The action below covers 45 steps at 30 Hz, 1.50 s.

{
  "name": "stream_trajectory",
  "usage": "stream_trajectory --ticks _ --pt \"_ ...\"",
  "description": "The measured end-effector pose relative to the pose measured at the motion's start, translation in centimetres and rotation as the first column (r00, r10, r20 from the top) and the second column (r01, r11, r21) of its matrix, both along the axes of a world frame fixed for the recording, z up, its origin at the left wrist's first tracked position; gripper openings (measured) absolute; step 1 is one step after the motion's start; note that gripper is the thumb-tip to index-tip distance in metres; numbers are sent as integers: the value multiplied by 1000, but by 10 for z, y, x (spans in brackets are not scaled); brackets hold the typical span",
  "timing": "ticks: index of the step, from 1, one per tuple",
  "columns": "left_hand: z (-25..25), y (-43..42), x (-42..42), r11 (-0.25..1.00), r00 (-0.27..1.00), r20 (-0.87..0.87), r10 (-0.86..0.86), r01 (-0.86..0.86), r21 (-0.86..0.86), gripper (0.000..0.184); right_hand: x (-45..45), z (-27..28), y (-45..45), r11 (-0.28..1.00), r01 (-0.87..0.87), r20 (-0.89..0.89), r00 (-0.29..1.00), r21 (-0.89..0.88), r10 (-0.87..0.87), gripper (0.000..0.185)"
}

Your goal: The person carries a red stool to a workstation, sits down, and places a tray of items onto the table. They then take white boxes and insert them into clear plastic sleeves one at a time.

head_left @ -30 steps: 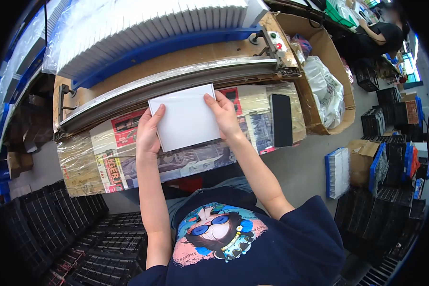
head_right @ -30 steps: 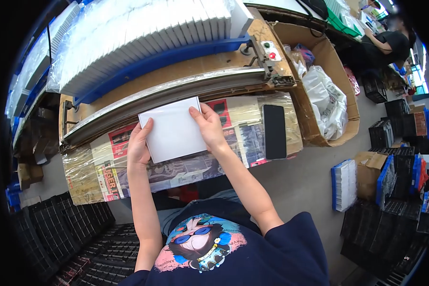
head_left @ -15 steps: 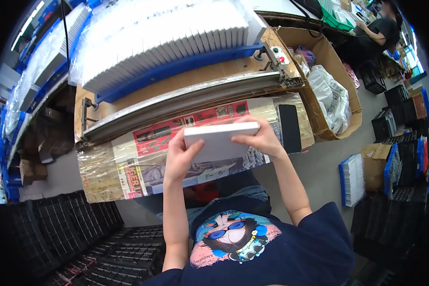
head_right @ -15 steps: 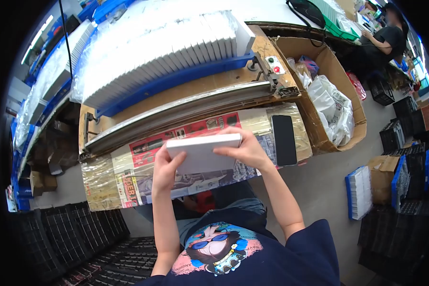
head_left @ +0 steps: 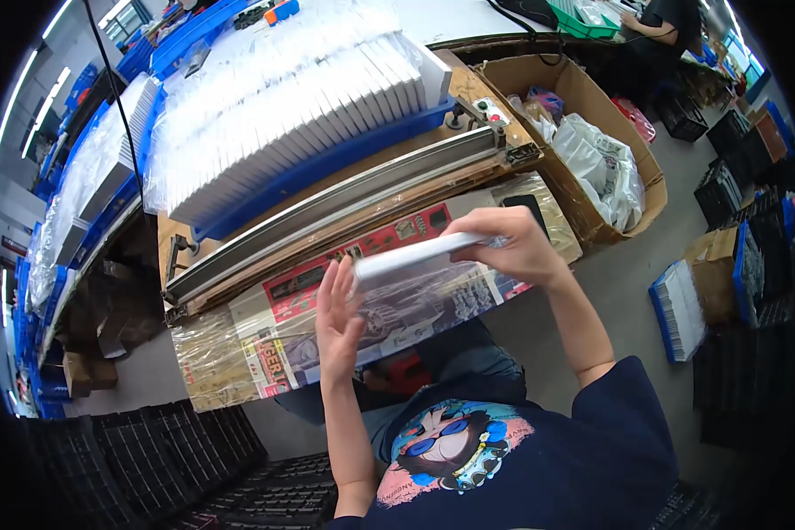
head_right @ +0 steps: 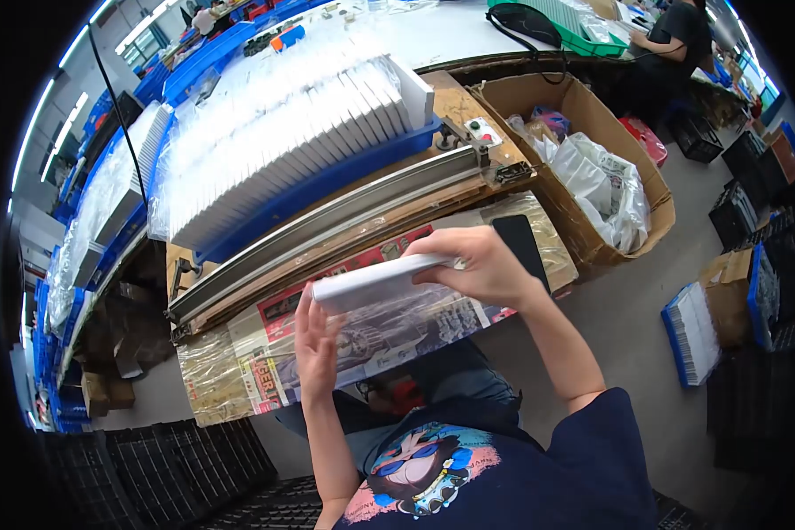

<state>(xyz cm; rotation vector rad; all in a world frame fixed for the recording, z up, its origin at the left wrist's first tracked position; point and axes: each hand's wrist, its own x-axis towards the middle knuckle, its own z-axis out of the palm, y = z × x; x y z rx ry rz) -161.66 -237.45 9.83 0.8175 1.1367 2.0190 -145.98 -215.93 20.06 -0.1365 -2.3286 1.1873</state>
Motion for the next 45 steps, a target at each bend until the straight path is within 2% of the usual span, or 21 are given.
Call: stream_trajectory --ticks 2,3,4,6,7,8,9,10,12,14,16,18,20,22,24,26,28,30,35,42,45 --pt "9 2 4 951 860 417 -294 218 221 88 5 -2 10 987 -138 -81 986 77 144 31" --pt "3 2 0 924 747 556 -364 363 118 103 8 -2 11 970 -241 -79 967 15 241 31" --pt "-7 7 5 924 623 694 -361 341 175 90 8 0 10 961 -266 -90 958 78 273 31" --pt "-15 9 8 857 763 425 -487 511 66 74 6 4 9 929 -310 -109 936 202 335 31" --pt "-8 8 12 876 716 539 -444 472 95 65 3 -4 2 975 -178 -183 963 131 200 42" --pt "-4 11 14 919 766 520 -378 379 111 63 4 -1 -8 1000 5 -130 992 -9 -7 46" --pt "-3 13 17 961 836 479 -268 266 74 61 5 -5 -16 905 32 -90 993 -424 -78 47" --pt "-3 16 18 988 889 432 -152 148 43 60 7 -9 -24 646 65 -22 992 -760 -125 48" --pt "-5 23 19 998 909 412 -61 50 38 55 19 -14 -30 496 63 142 982 -866 125 50" --pt "1 28 22 1000 920 393 0 -3 7 54 13 -28 -43 657 66 103 994 -751 19 49" --pt "9 31 26 1000 912 411 -13 6 18 55 10 -23 -47 804 173 166 982 -569 -94 47" --pt "12 32 25 999 929 368 -46 39 24 55 6 -23 -33 778 205 80 977 -593 -196 42" --pt "11 26 21 996 961 262 -90 85 28 56 5 0 -3 860 294 -2 946 -416 -325 38" --pt "-4 14 12 990 973 210 -99 117 -77 51 0 25 35 827 434 -124 856 -357 -502 36" --pt "-31 0 5 972 967 210 -147 181 -152 47 -14 39 93 809 570 -366 728 -145 -579 36" --pt "-38 -7 10 976 963 238 -129 165 -139 42 -39 45 143 529 838 -441 528 134 -726 36" --pt "-47 -10 13 979 945 295 -142 178 -101 41 -69 40 186 388 869 -385 486 307 -784 35" --pt "-56 -12 14 981 933 322 -160 186 -49 42 -101 37 202 434 807 -240 550 401 -800 36" --pt "-67 -17 5 985 867 468 -174 145 98 45 -162 31 199 573 633 -75 702 521 -708 37" --pt "-70 -14 3 978 865 457 -207 193 78 47 -192 -6 210 631 554 86 711 543 -698 38" --pt "-69 -14 4 978 861 465 -205 194 73 46 -192 -3 218 706 494 233 710 508 -664 39"
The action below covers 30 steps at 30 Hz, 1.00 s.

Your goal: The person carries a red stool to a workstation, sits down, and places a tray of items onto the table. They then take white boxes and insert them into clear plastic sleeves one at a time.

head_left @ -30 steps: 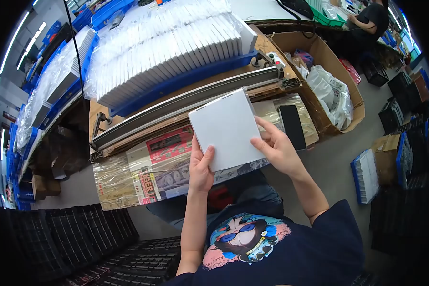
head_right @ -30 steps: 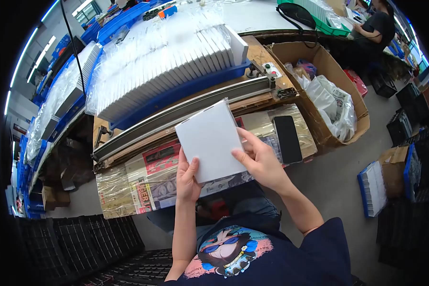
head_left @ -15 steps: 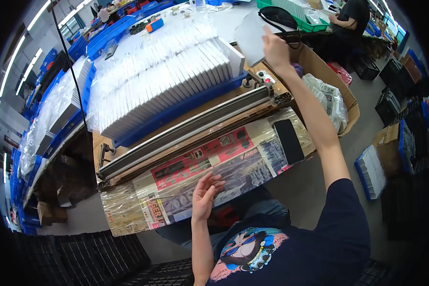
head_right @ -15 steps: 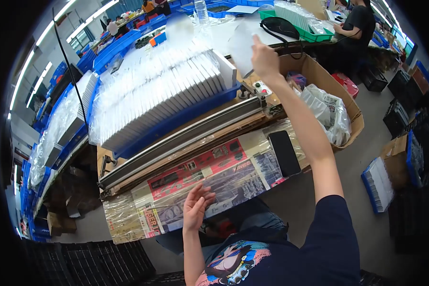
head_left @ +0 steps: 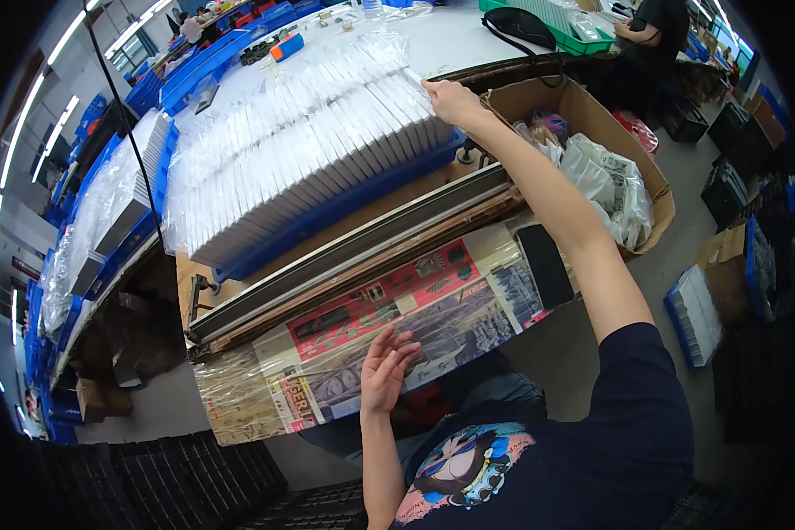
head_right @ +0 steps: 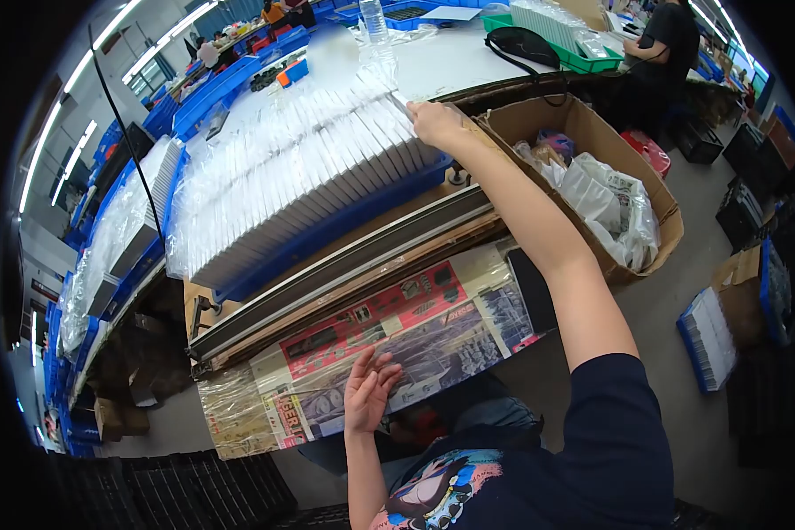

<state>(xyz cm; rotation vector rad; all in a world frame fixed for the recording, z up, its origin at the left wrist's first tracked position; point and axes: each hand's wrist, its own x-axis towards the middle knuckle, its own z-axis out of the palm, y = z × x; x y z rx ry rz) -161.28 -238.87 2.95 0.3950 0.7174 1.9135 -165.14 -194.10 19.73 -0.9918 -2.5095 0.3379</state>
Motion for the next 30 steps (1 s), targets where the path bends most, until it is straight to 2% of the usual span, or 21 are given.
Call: stream_trajectory --ticks 3,6,9,10,13,14,17,18,21,22,24,25,27,30 --pt "2 2 1 1000 1000 -6 0 0 -4 46 9 6 1 994 -6 -10 1000 -106 5 41" --pt "2 0 1 1000 1000 7 9 -9 12 46 10 -14 33 946 -323 -223 926 -42 306 44" --pt "-1 -2 1 1000 1000 14 17 -17 22 44 26 -33 8 954 -268 -463 834 137 301 44" --pt "-1 -1 2 999 1000 15 17 -18 26 44 31 -34 -11 967 -255 -528 820 6 219 42" --pt "0 -1 3 999 1000 16 20 -21 25 43 25 -39 -38 975 -82 -420 893 206 163 40" --pt "1 -1 3 1000 1000 14 19 -19 17 43 22 -37 -43 956 7 -402 908 295 118 33" --pt "2 -2 2 999 999 1 33 -33 3 43 10 -36 -47 945 109 -499 864 307 63 27" --pt "3 -2 3 999 999 -4 41 -41 0 43 6 -32 -51 914 155 -586 804 374 104 25" --pt "13 -4 2 997 994 -91 63 -68 -44 42 8 -16 -60 937 157 -780 606 311 157 26" --pt "19 -5 1 996 986 -151 69 -76 -36 42 15 -3 -61 910 164 -796 558 380 232 27" --pt "32 -7 -6 996 963 -259 75 -84 -24 41 39 33 -98 979 85 -916 374 187 142 30" --pt "39 -6 -11 995 957 -277 89 -96 -13 40 51 51 -115 977 62 -945 272 205 181 31" --pt "69 1 -20 989 912 -383 146 -149 21 42 77 66 -131 973 -32 -956 183 228 229 36" --pt "110 23 -31 942 708 -639 300 -325 82 52 106 62 -162 932 -352 -970 242 -81 7 41"
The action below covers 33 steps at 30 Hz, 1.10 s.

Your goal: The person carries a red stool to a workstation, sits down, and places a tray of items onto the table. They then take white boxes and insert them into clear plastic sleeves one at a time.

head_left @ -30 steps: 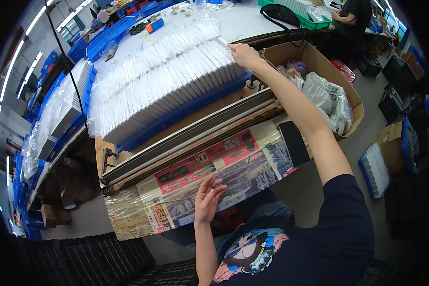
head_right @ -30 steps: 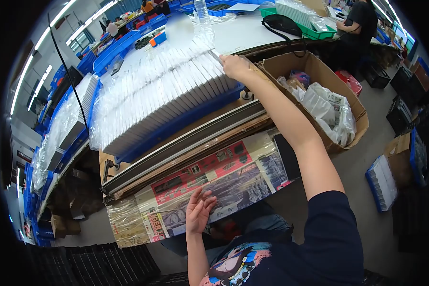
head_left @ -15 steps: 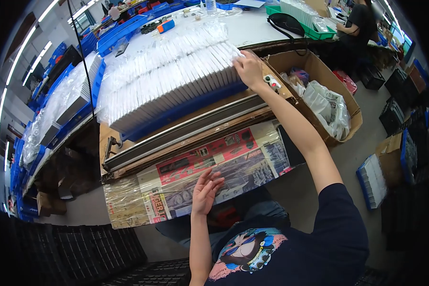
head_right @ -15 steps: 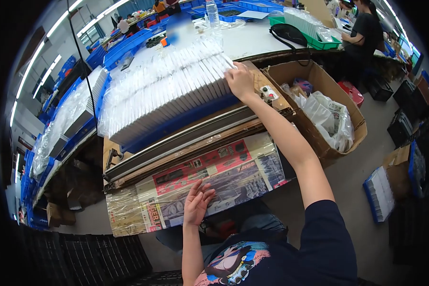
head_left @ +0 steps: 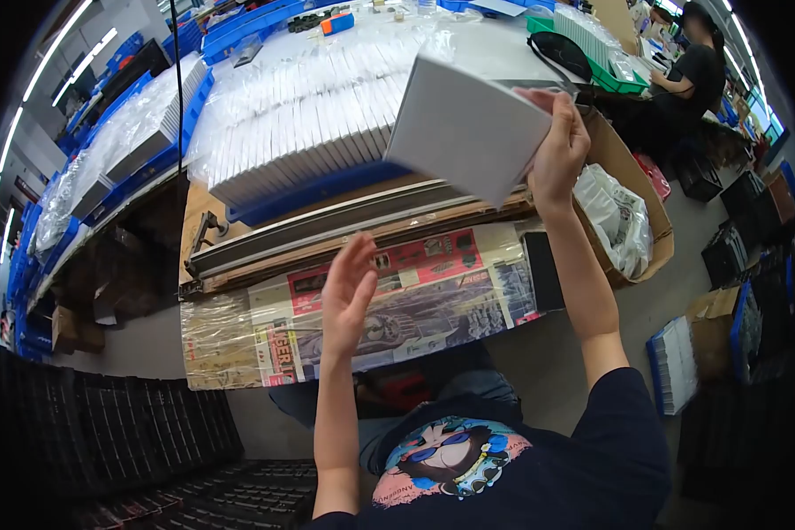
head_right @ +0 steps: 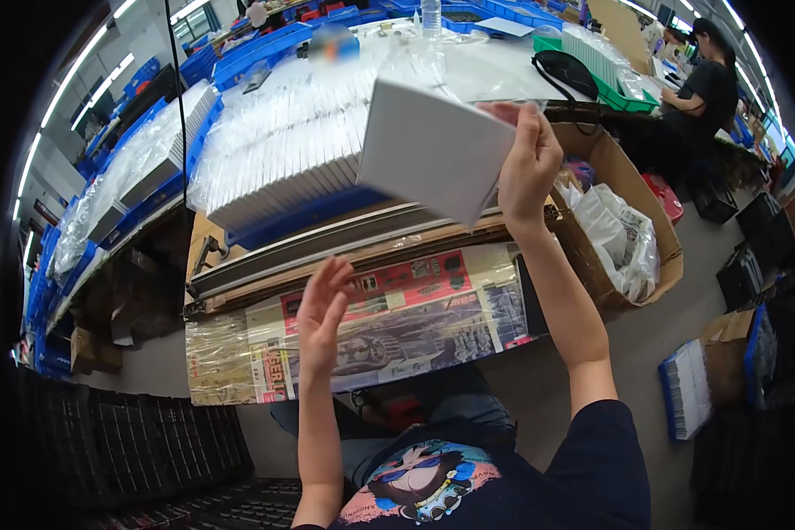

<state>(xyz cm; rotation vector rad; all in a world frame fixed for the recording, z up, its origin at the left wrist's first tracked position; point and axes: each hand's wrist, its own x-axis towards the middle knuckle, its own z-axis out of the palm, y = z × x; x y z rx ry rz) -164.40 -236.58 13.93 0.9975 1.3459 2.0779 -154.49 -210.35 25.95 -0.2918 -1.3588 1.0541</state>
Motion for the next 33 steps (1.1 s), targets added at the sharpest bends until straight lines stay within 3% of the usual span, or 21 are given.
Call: stream_trajectory --ticks 1,3,4,6,7,8,11,14,16,18,19,21,23,25,28,31,33 --pt "13 8 -3 997 994 -82 76 -76 0 56 5 -9 -12 988 -117 43 992 -99 122 41" --pt "22 20 -12 995 998 -54 17 -12 99 64 9 -26 -40 893 -328 90 924 -309 371 43" --pt "30 27 -9 982 999 -34 -1 8 191 59 10 -36 -53 871 -372 114 898 -322 425 43" --pt "21 22 -17 989 989 81 -124 116 94 50 10 -64 -72 813 -459 160 828 -358 538 43" --pt "14 19 -18 983 973 147 -180 174 52 46 8 -81 -77 789 -512 122 808 -339 576 43" --pt "3 21 -13 987 984 143 -107 88 131 26 7 -100 -80 765 -561 82 787 -317 611 43" --pt "-42 12 -19 981 990 64 -124 112 157 17 8 -146 -83 744 -640 79 745 -192 662 44" --pt "-63 8 -14 988 998 -58 -24 33 150 14 9 -173 -86 731 -666 44 734 -147 677 44" --pt "-65 10 -10 984 994 -101 34 -15 180 13 10 -178 -87 735 -657 25 742 -167 670 45" --pt "-67 11 -10 987 999 -30 37 -32 155 13 8 -179 -86 741 -651 1 751 -165 660 45" --pt "-69 11 -9 990 999 5 34 -35 140 13 8 -177 -86 742 -623 40 759 -246 650 44" --pt "-65 11 -6 998 979 195 57 -61 15 15 10 -170 -86 736 -546 119 766 -400 632 43" --pt "-54 10 -2 1000 882 472 13 -13 -4 25 8 -165 -86 609 -463 102 737 -644 668 32" --pt "-58 6 -5 992 826 559 77 -5 -129 30 8 -176 -82 701 -348 244 765 -623 596 33" --pt "-73 5 -14 990 743 658 122 -43 -134 35 7 -194 -71 715 -140 187 914 -685 359 39" --pt "-71 5 -22 985 717 680 155 -61 -160 34 10 -191 -69 614 -214 242 783 -760 572 43" --pt "-72 12 -25 981 729 662 175 -73 -178 33 9 -197 -77 564 -177 357 615 -807 703 42"
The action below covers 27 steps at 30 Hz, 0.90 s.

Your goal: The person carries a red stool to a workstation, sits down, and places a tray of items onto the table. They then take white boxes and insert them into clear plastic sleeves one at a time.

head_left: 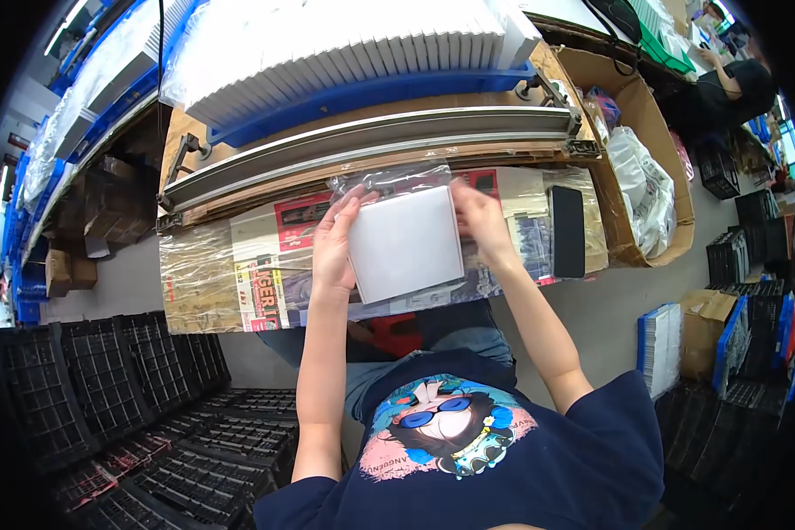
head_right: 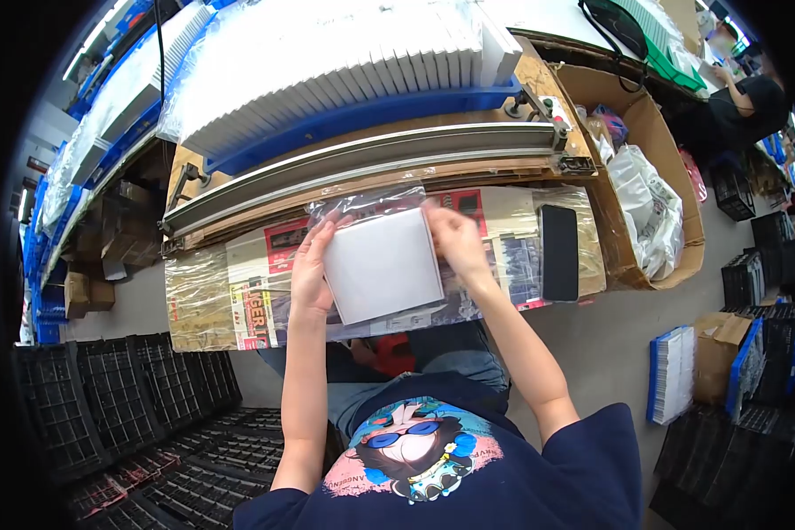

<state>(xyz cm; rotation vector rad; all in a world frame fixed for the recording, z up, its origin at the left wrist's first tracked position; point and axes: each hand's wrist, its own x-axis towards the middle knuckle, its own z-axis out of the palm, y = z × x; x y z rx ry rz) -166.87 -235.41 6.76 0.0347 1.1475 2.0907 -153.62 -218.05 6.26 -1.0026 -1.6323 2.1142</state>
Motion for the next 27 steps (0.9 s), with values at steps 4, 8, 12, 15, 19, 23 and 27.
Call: stream_trajectory --ticks 4,8,12,15,19,23,27 --pt "-7 14 -15 999 1000 11 -23 23 -44 35 -4 -5 -17 999 7 -158 987 53 2 35" --pt "0 16 -35 966 967 44 251 -247 -74 37 -7 -9 -14 996 68 -225 973 53 -54 34" --pt "-9 2 -31 957 964 -16 266 -266 -116 41 -11 -9 -6 991 115 -259 961 61 -96 33" --pt "-9 11 -15 984 998 -61 -18 7 -176 38 -19 -7 -8 985 143 -241 964 101 -115 31" --pt "-18 22 -15 998 995 -89 -43 38 -57 33 -28 -12 -3 984 170 -235 960 49 -154 29" --pt "-24 23 -17 1000 996 -82 -25 24 -13 33 -26 -21 2 991 131 -220 968 23 -123 29" --pt "-24 23 -16 1000 997 -70 11 -13 -20 34 -29 -24 1 991 132 -215 969 22 -124 28"
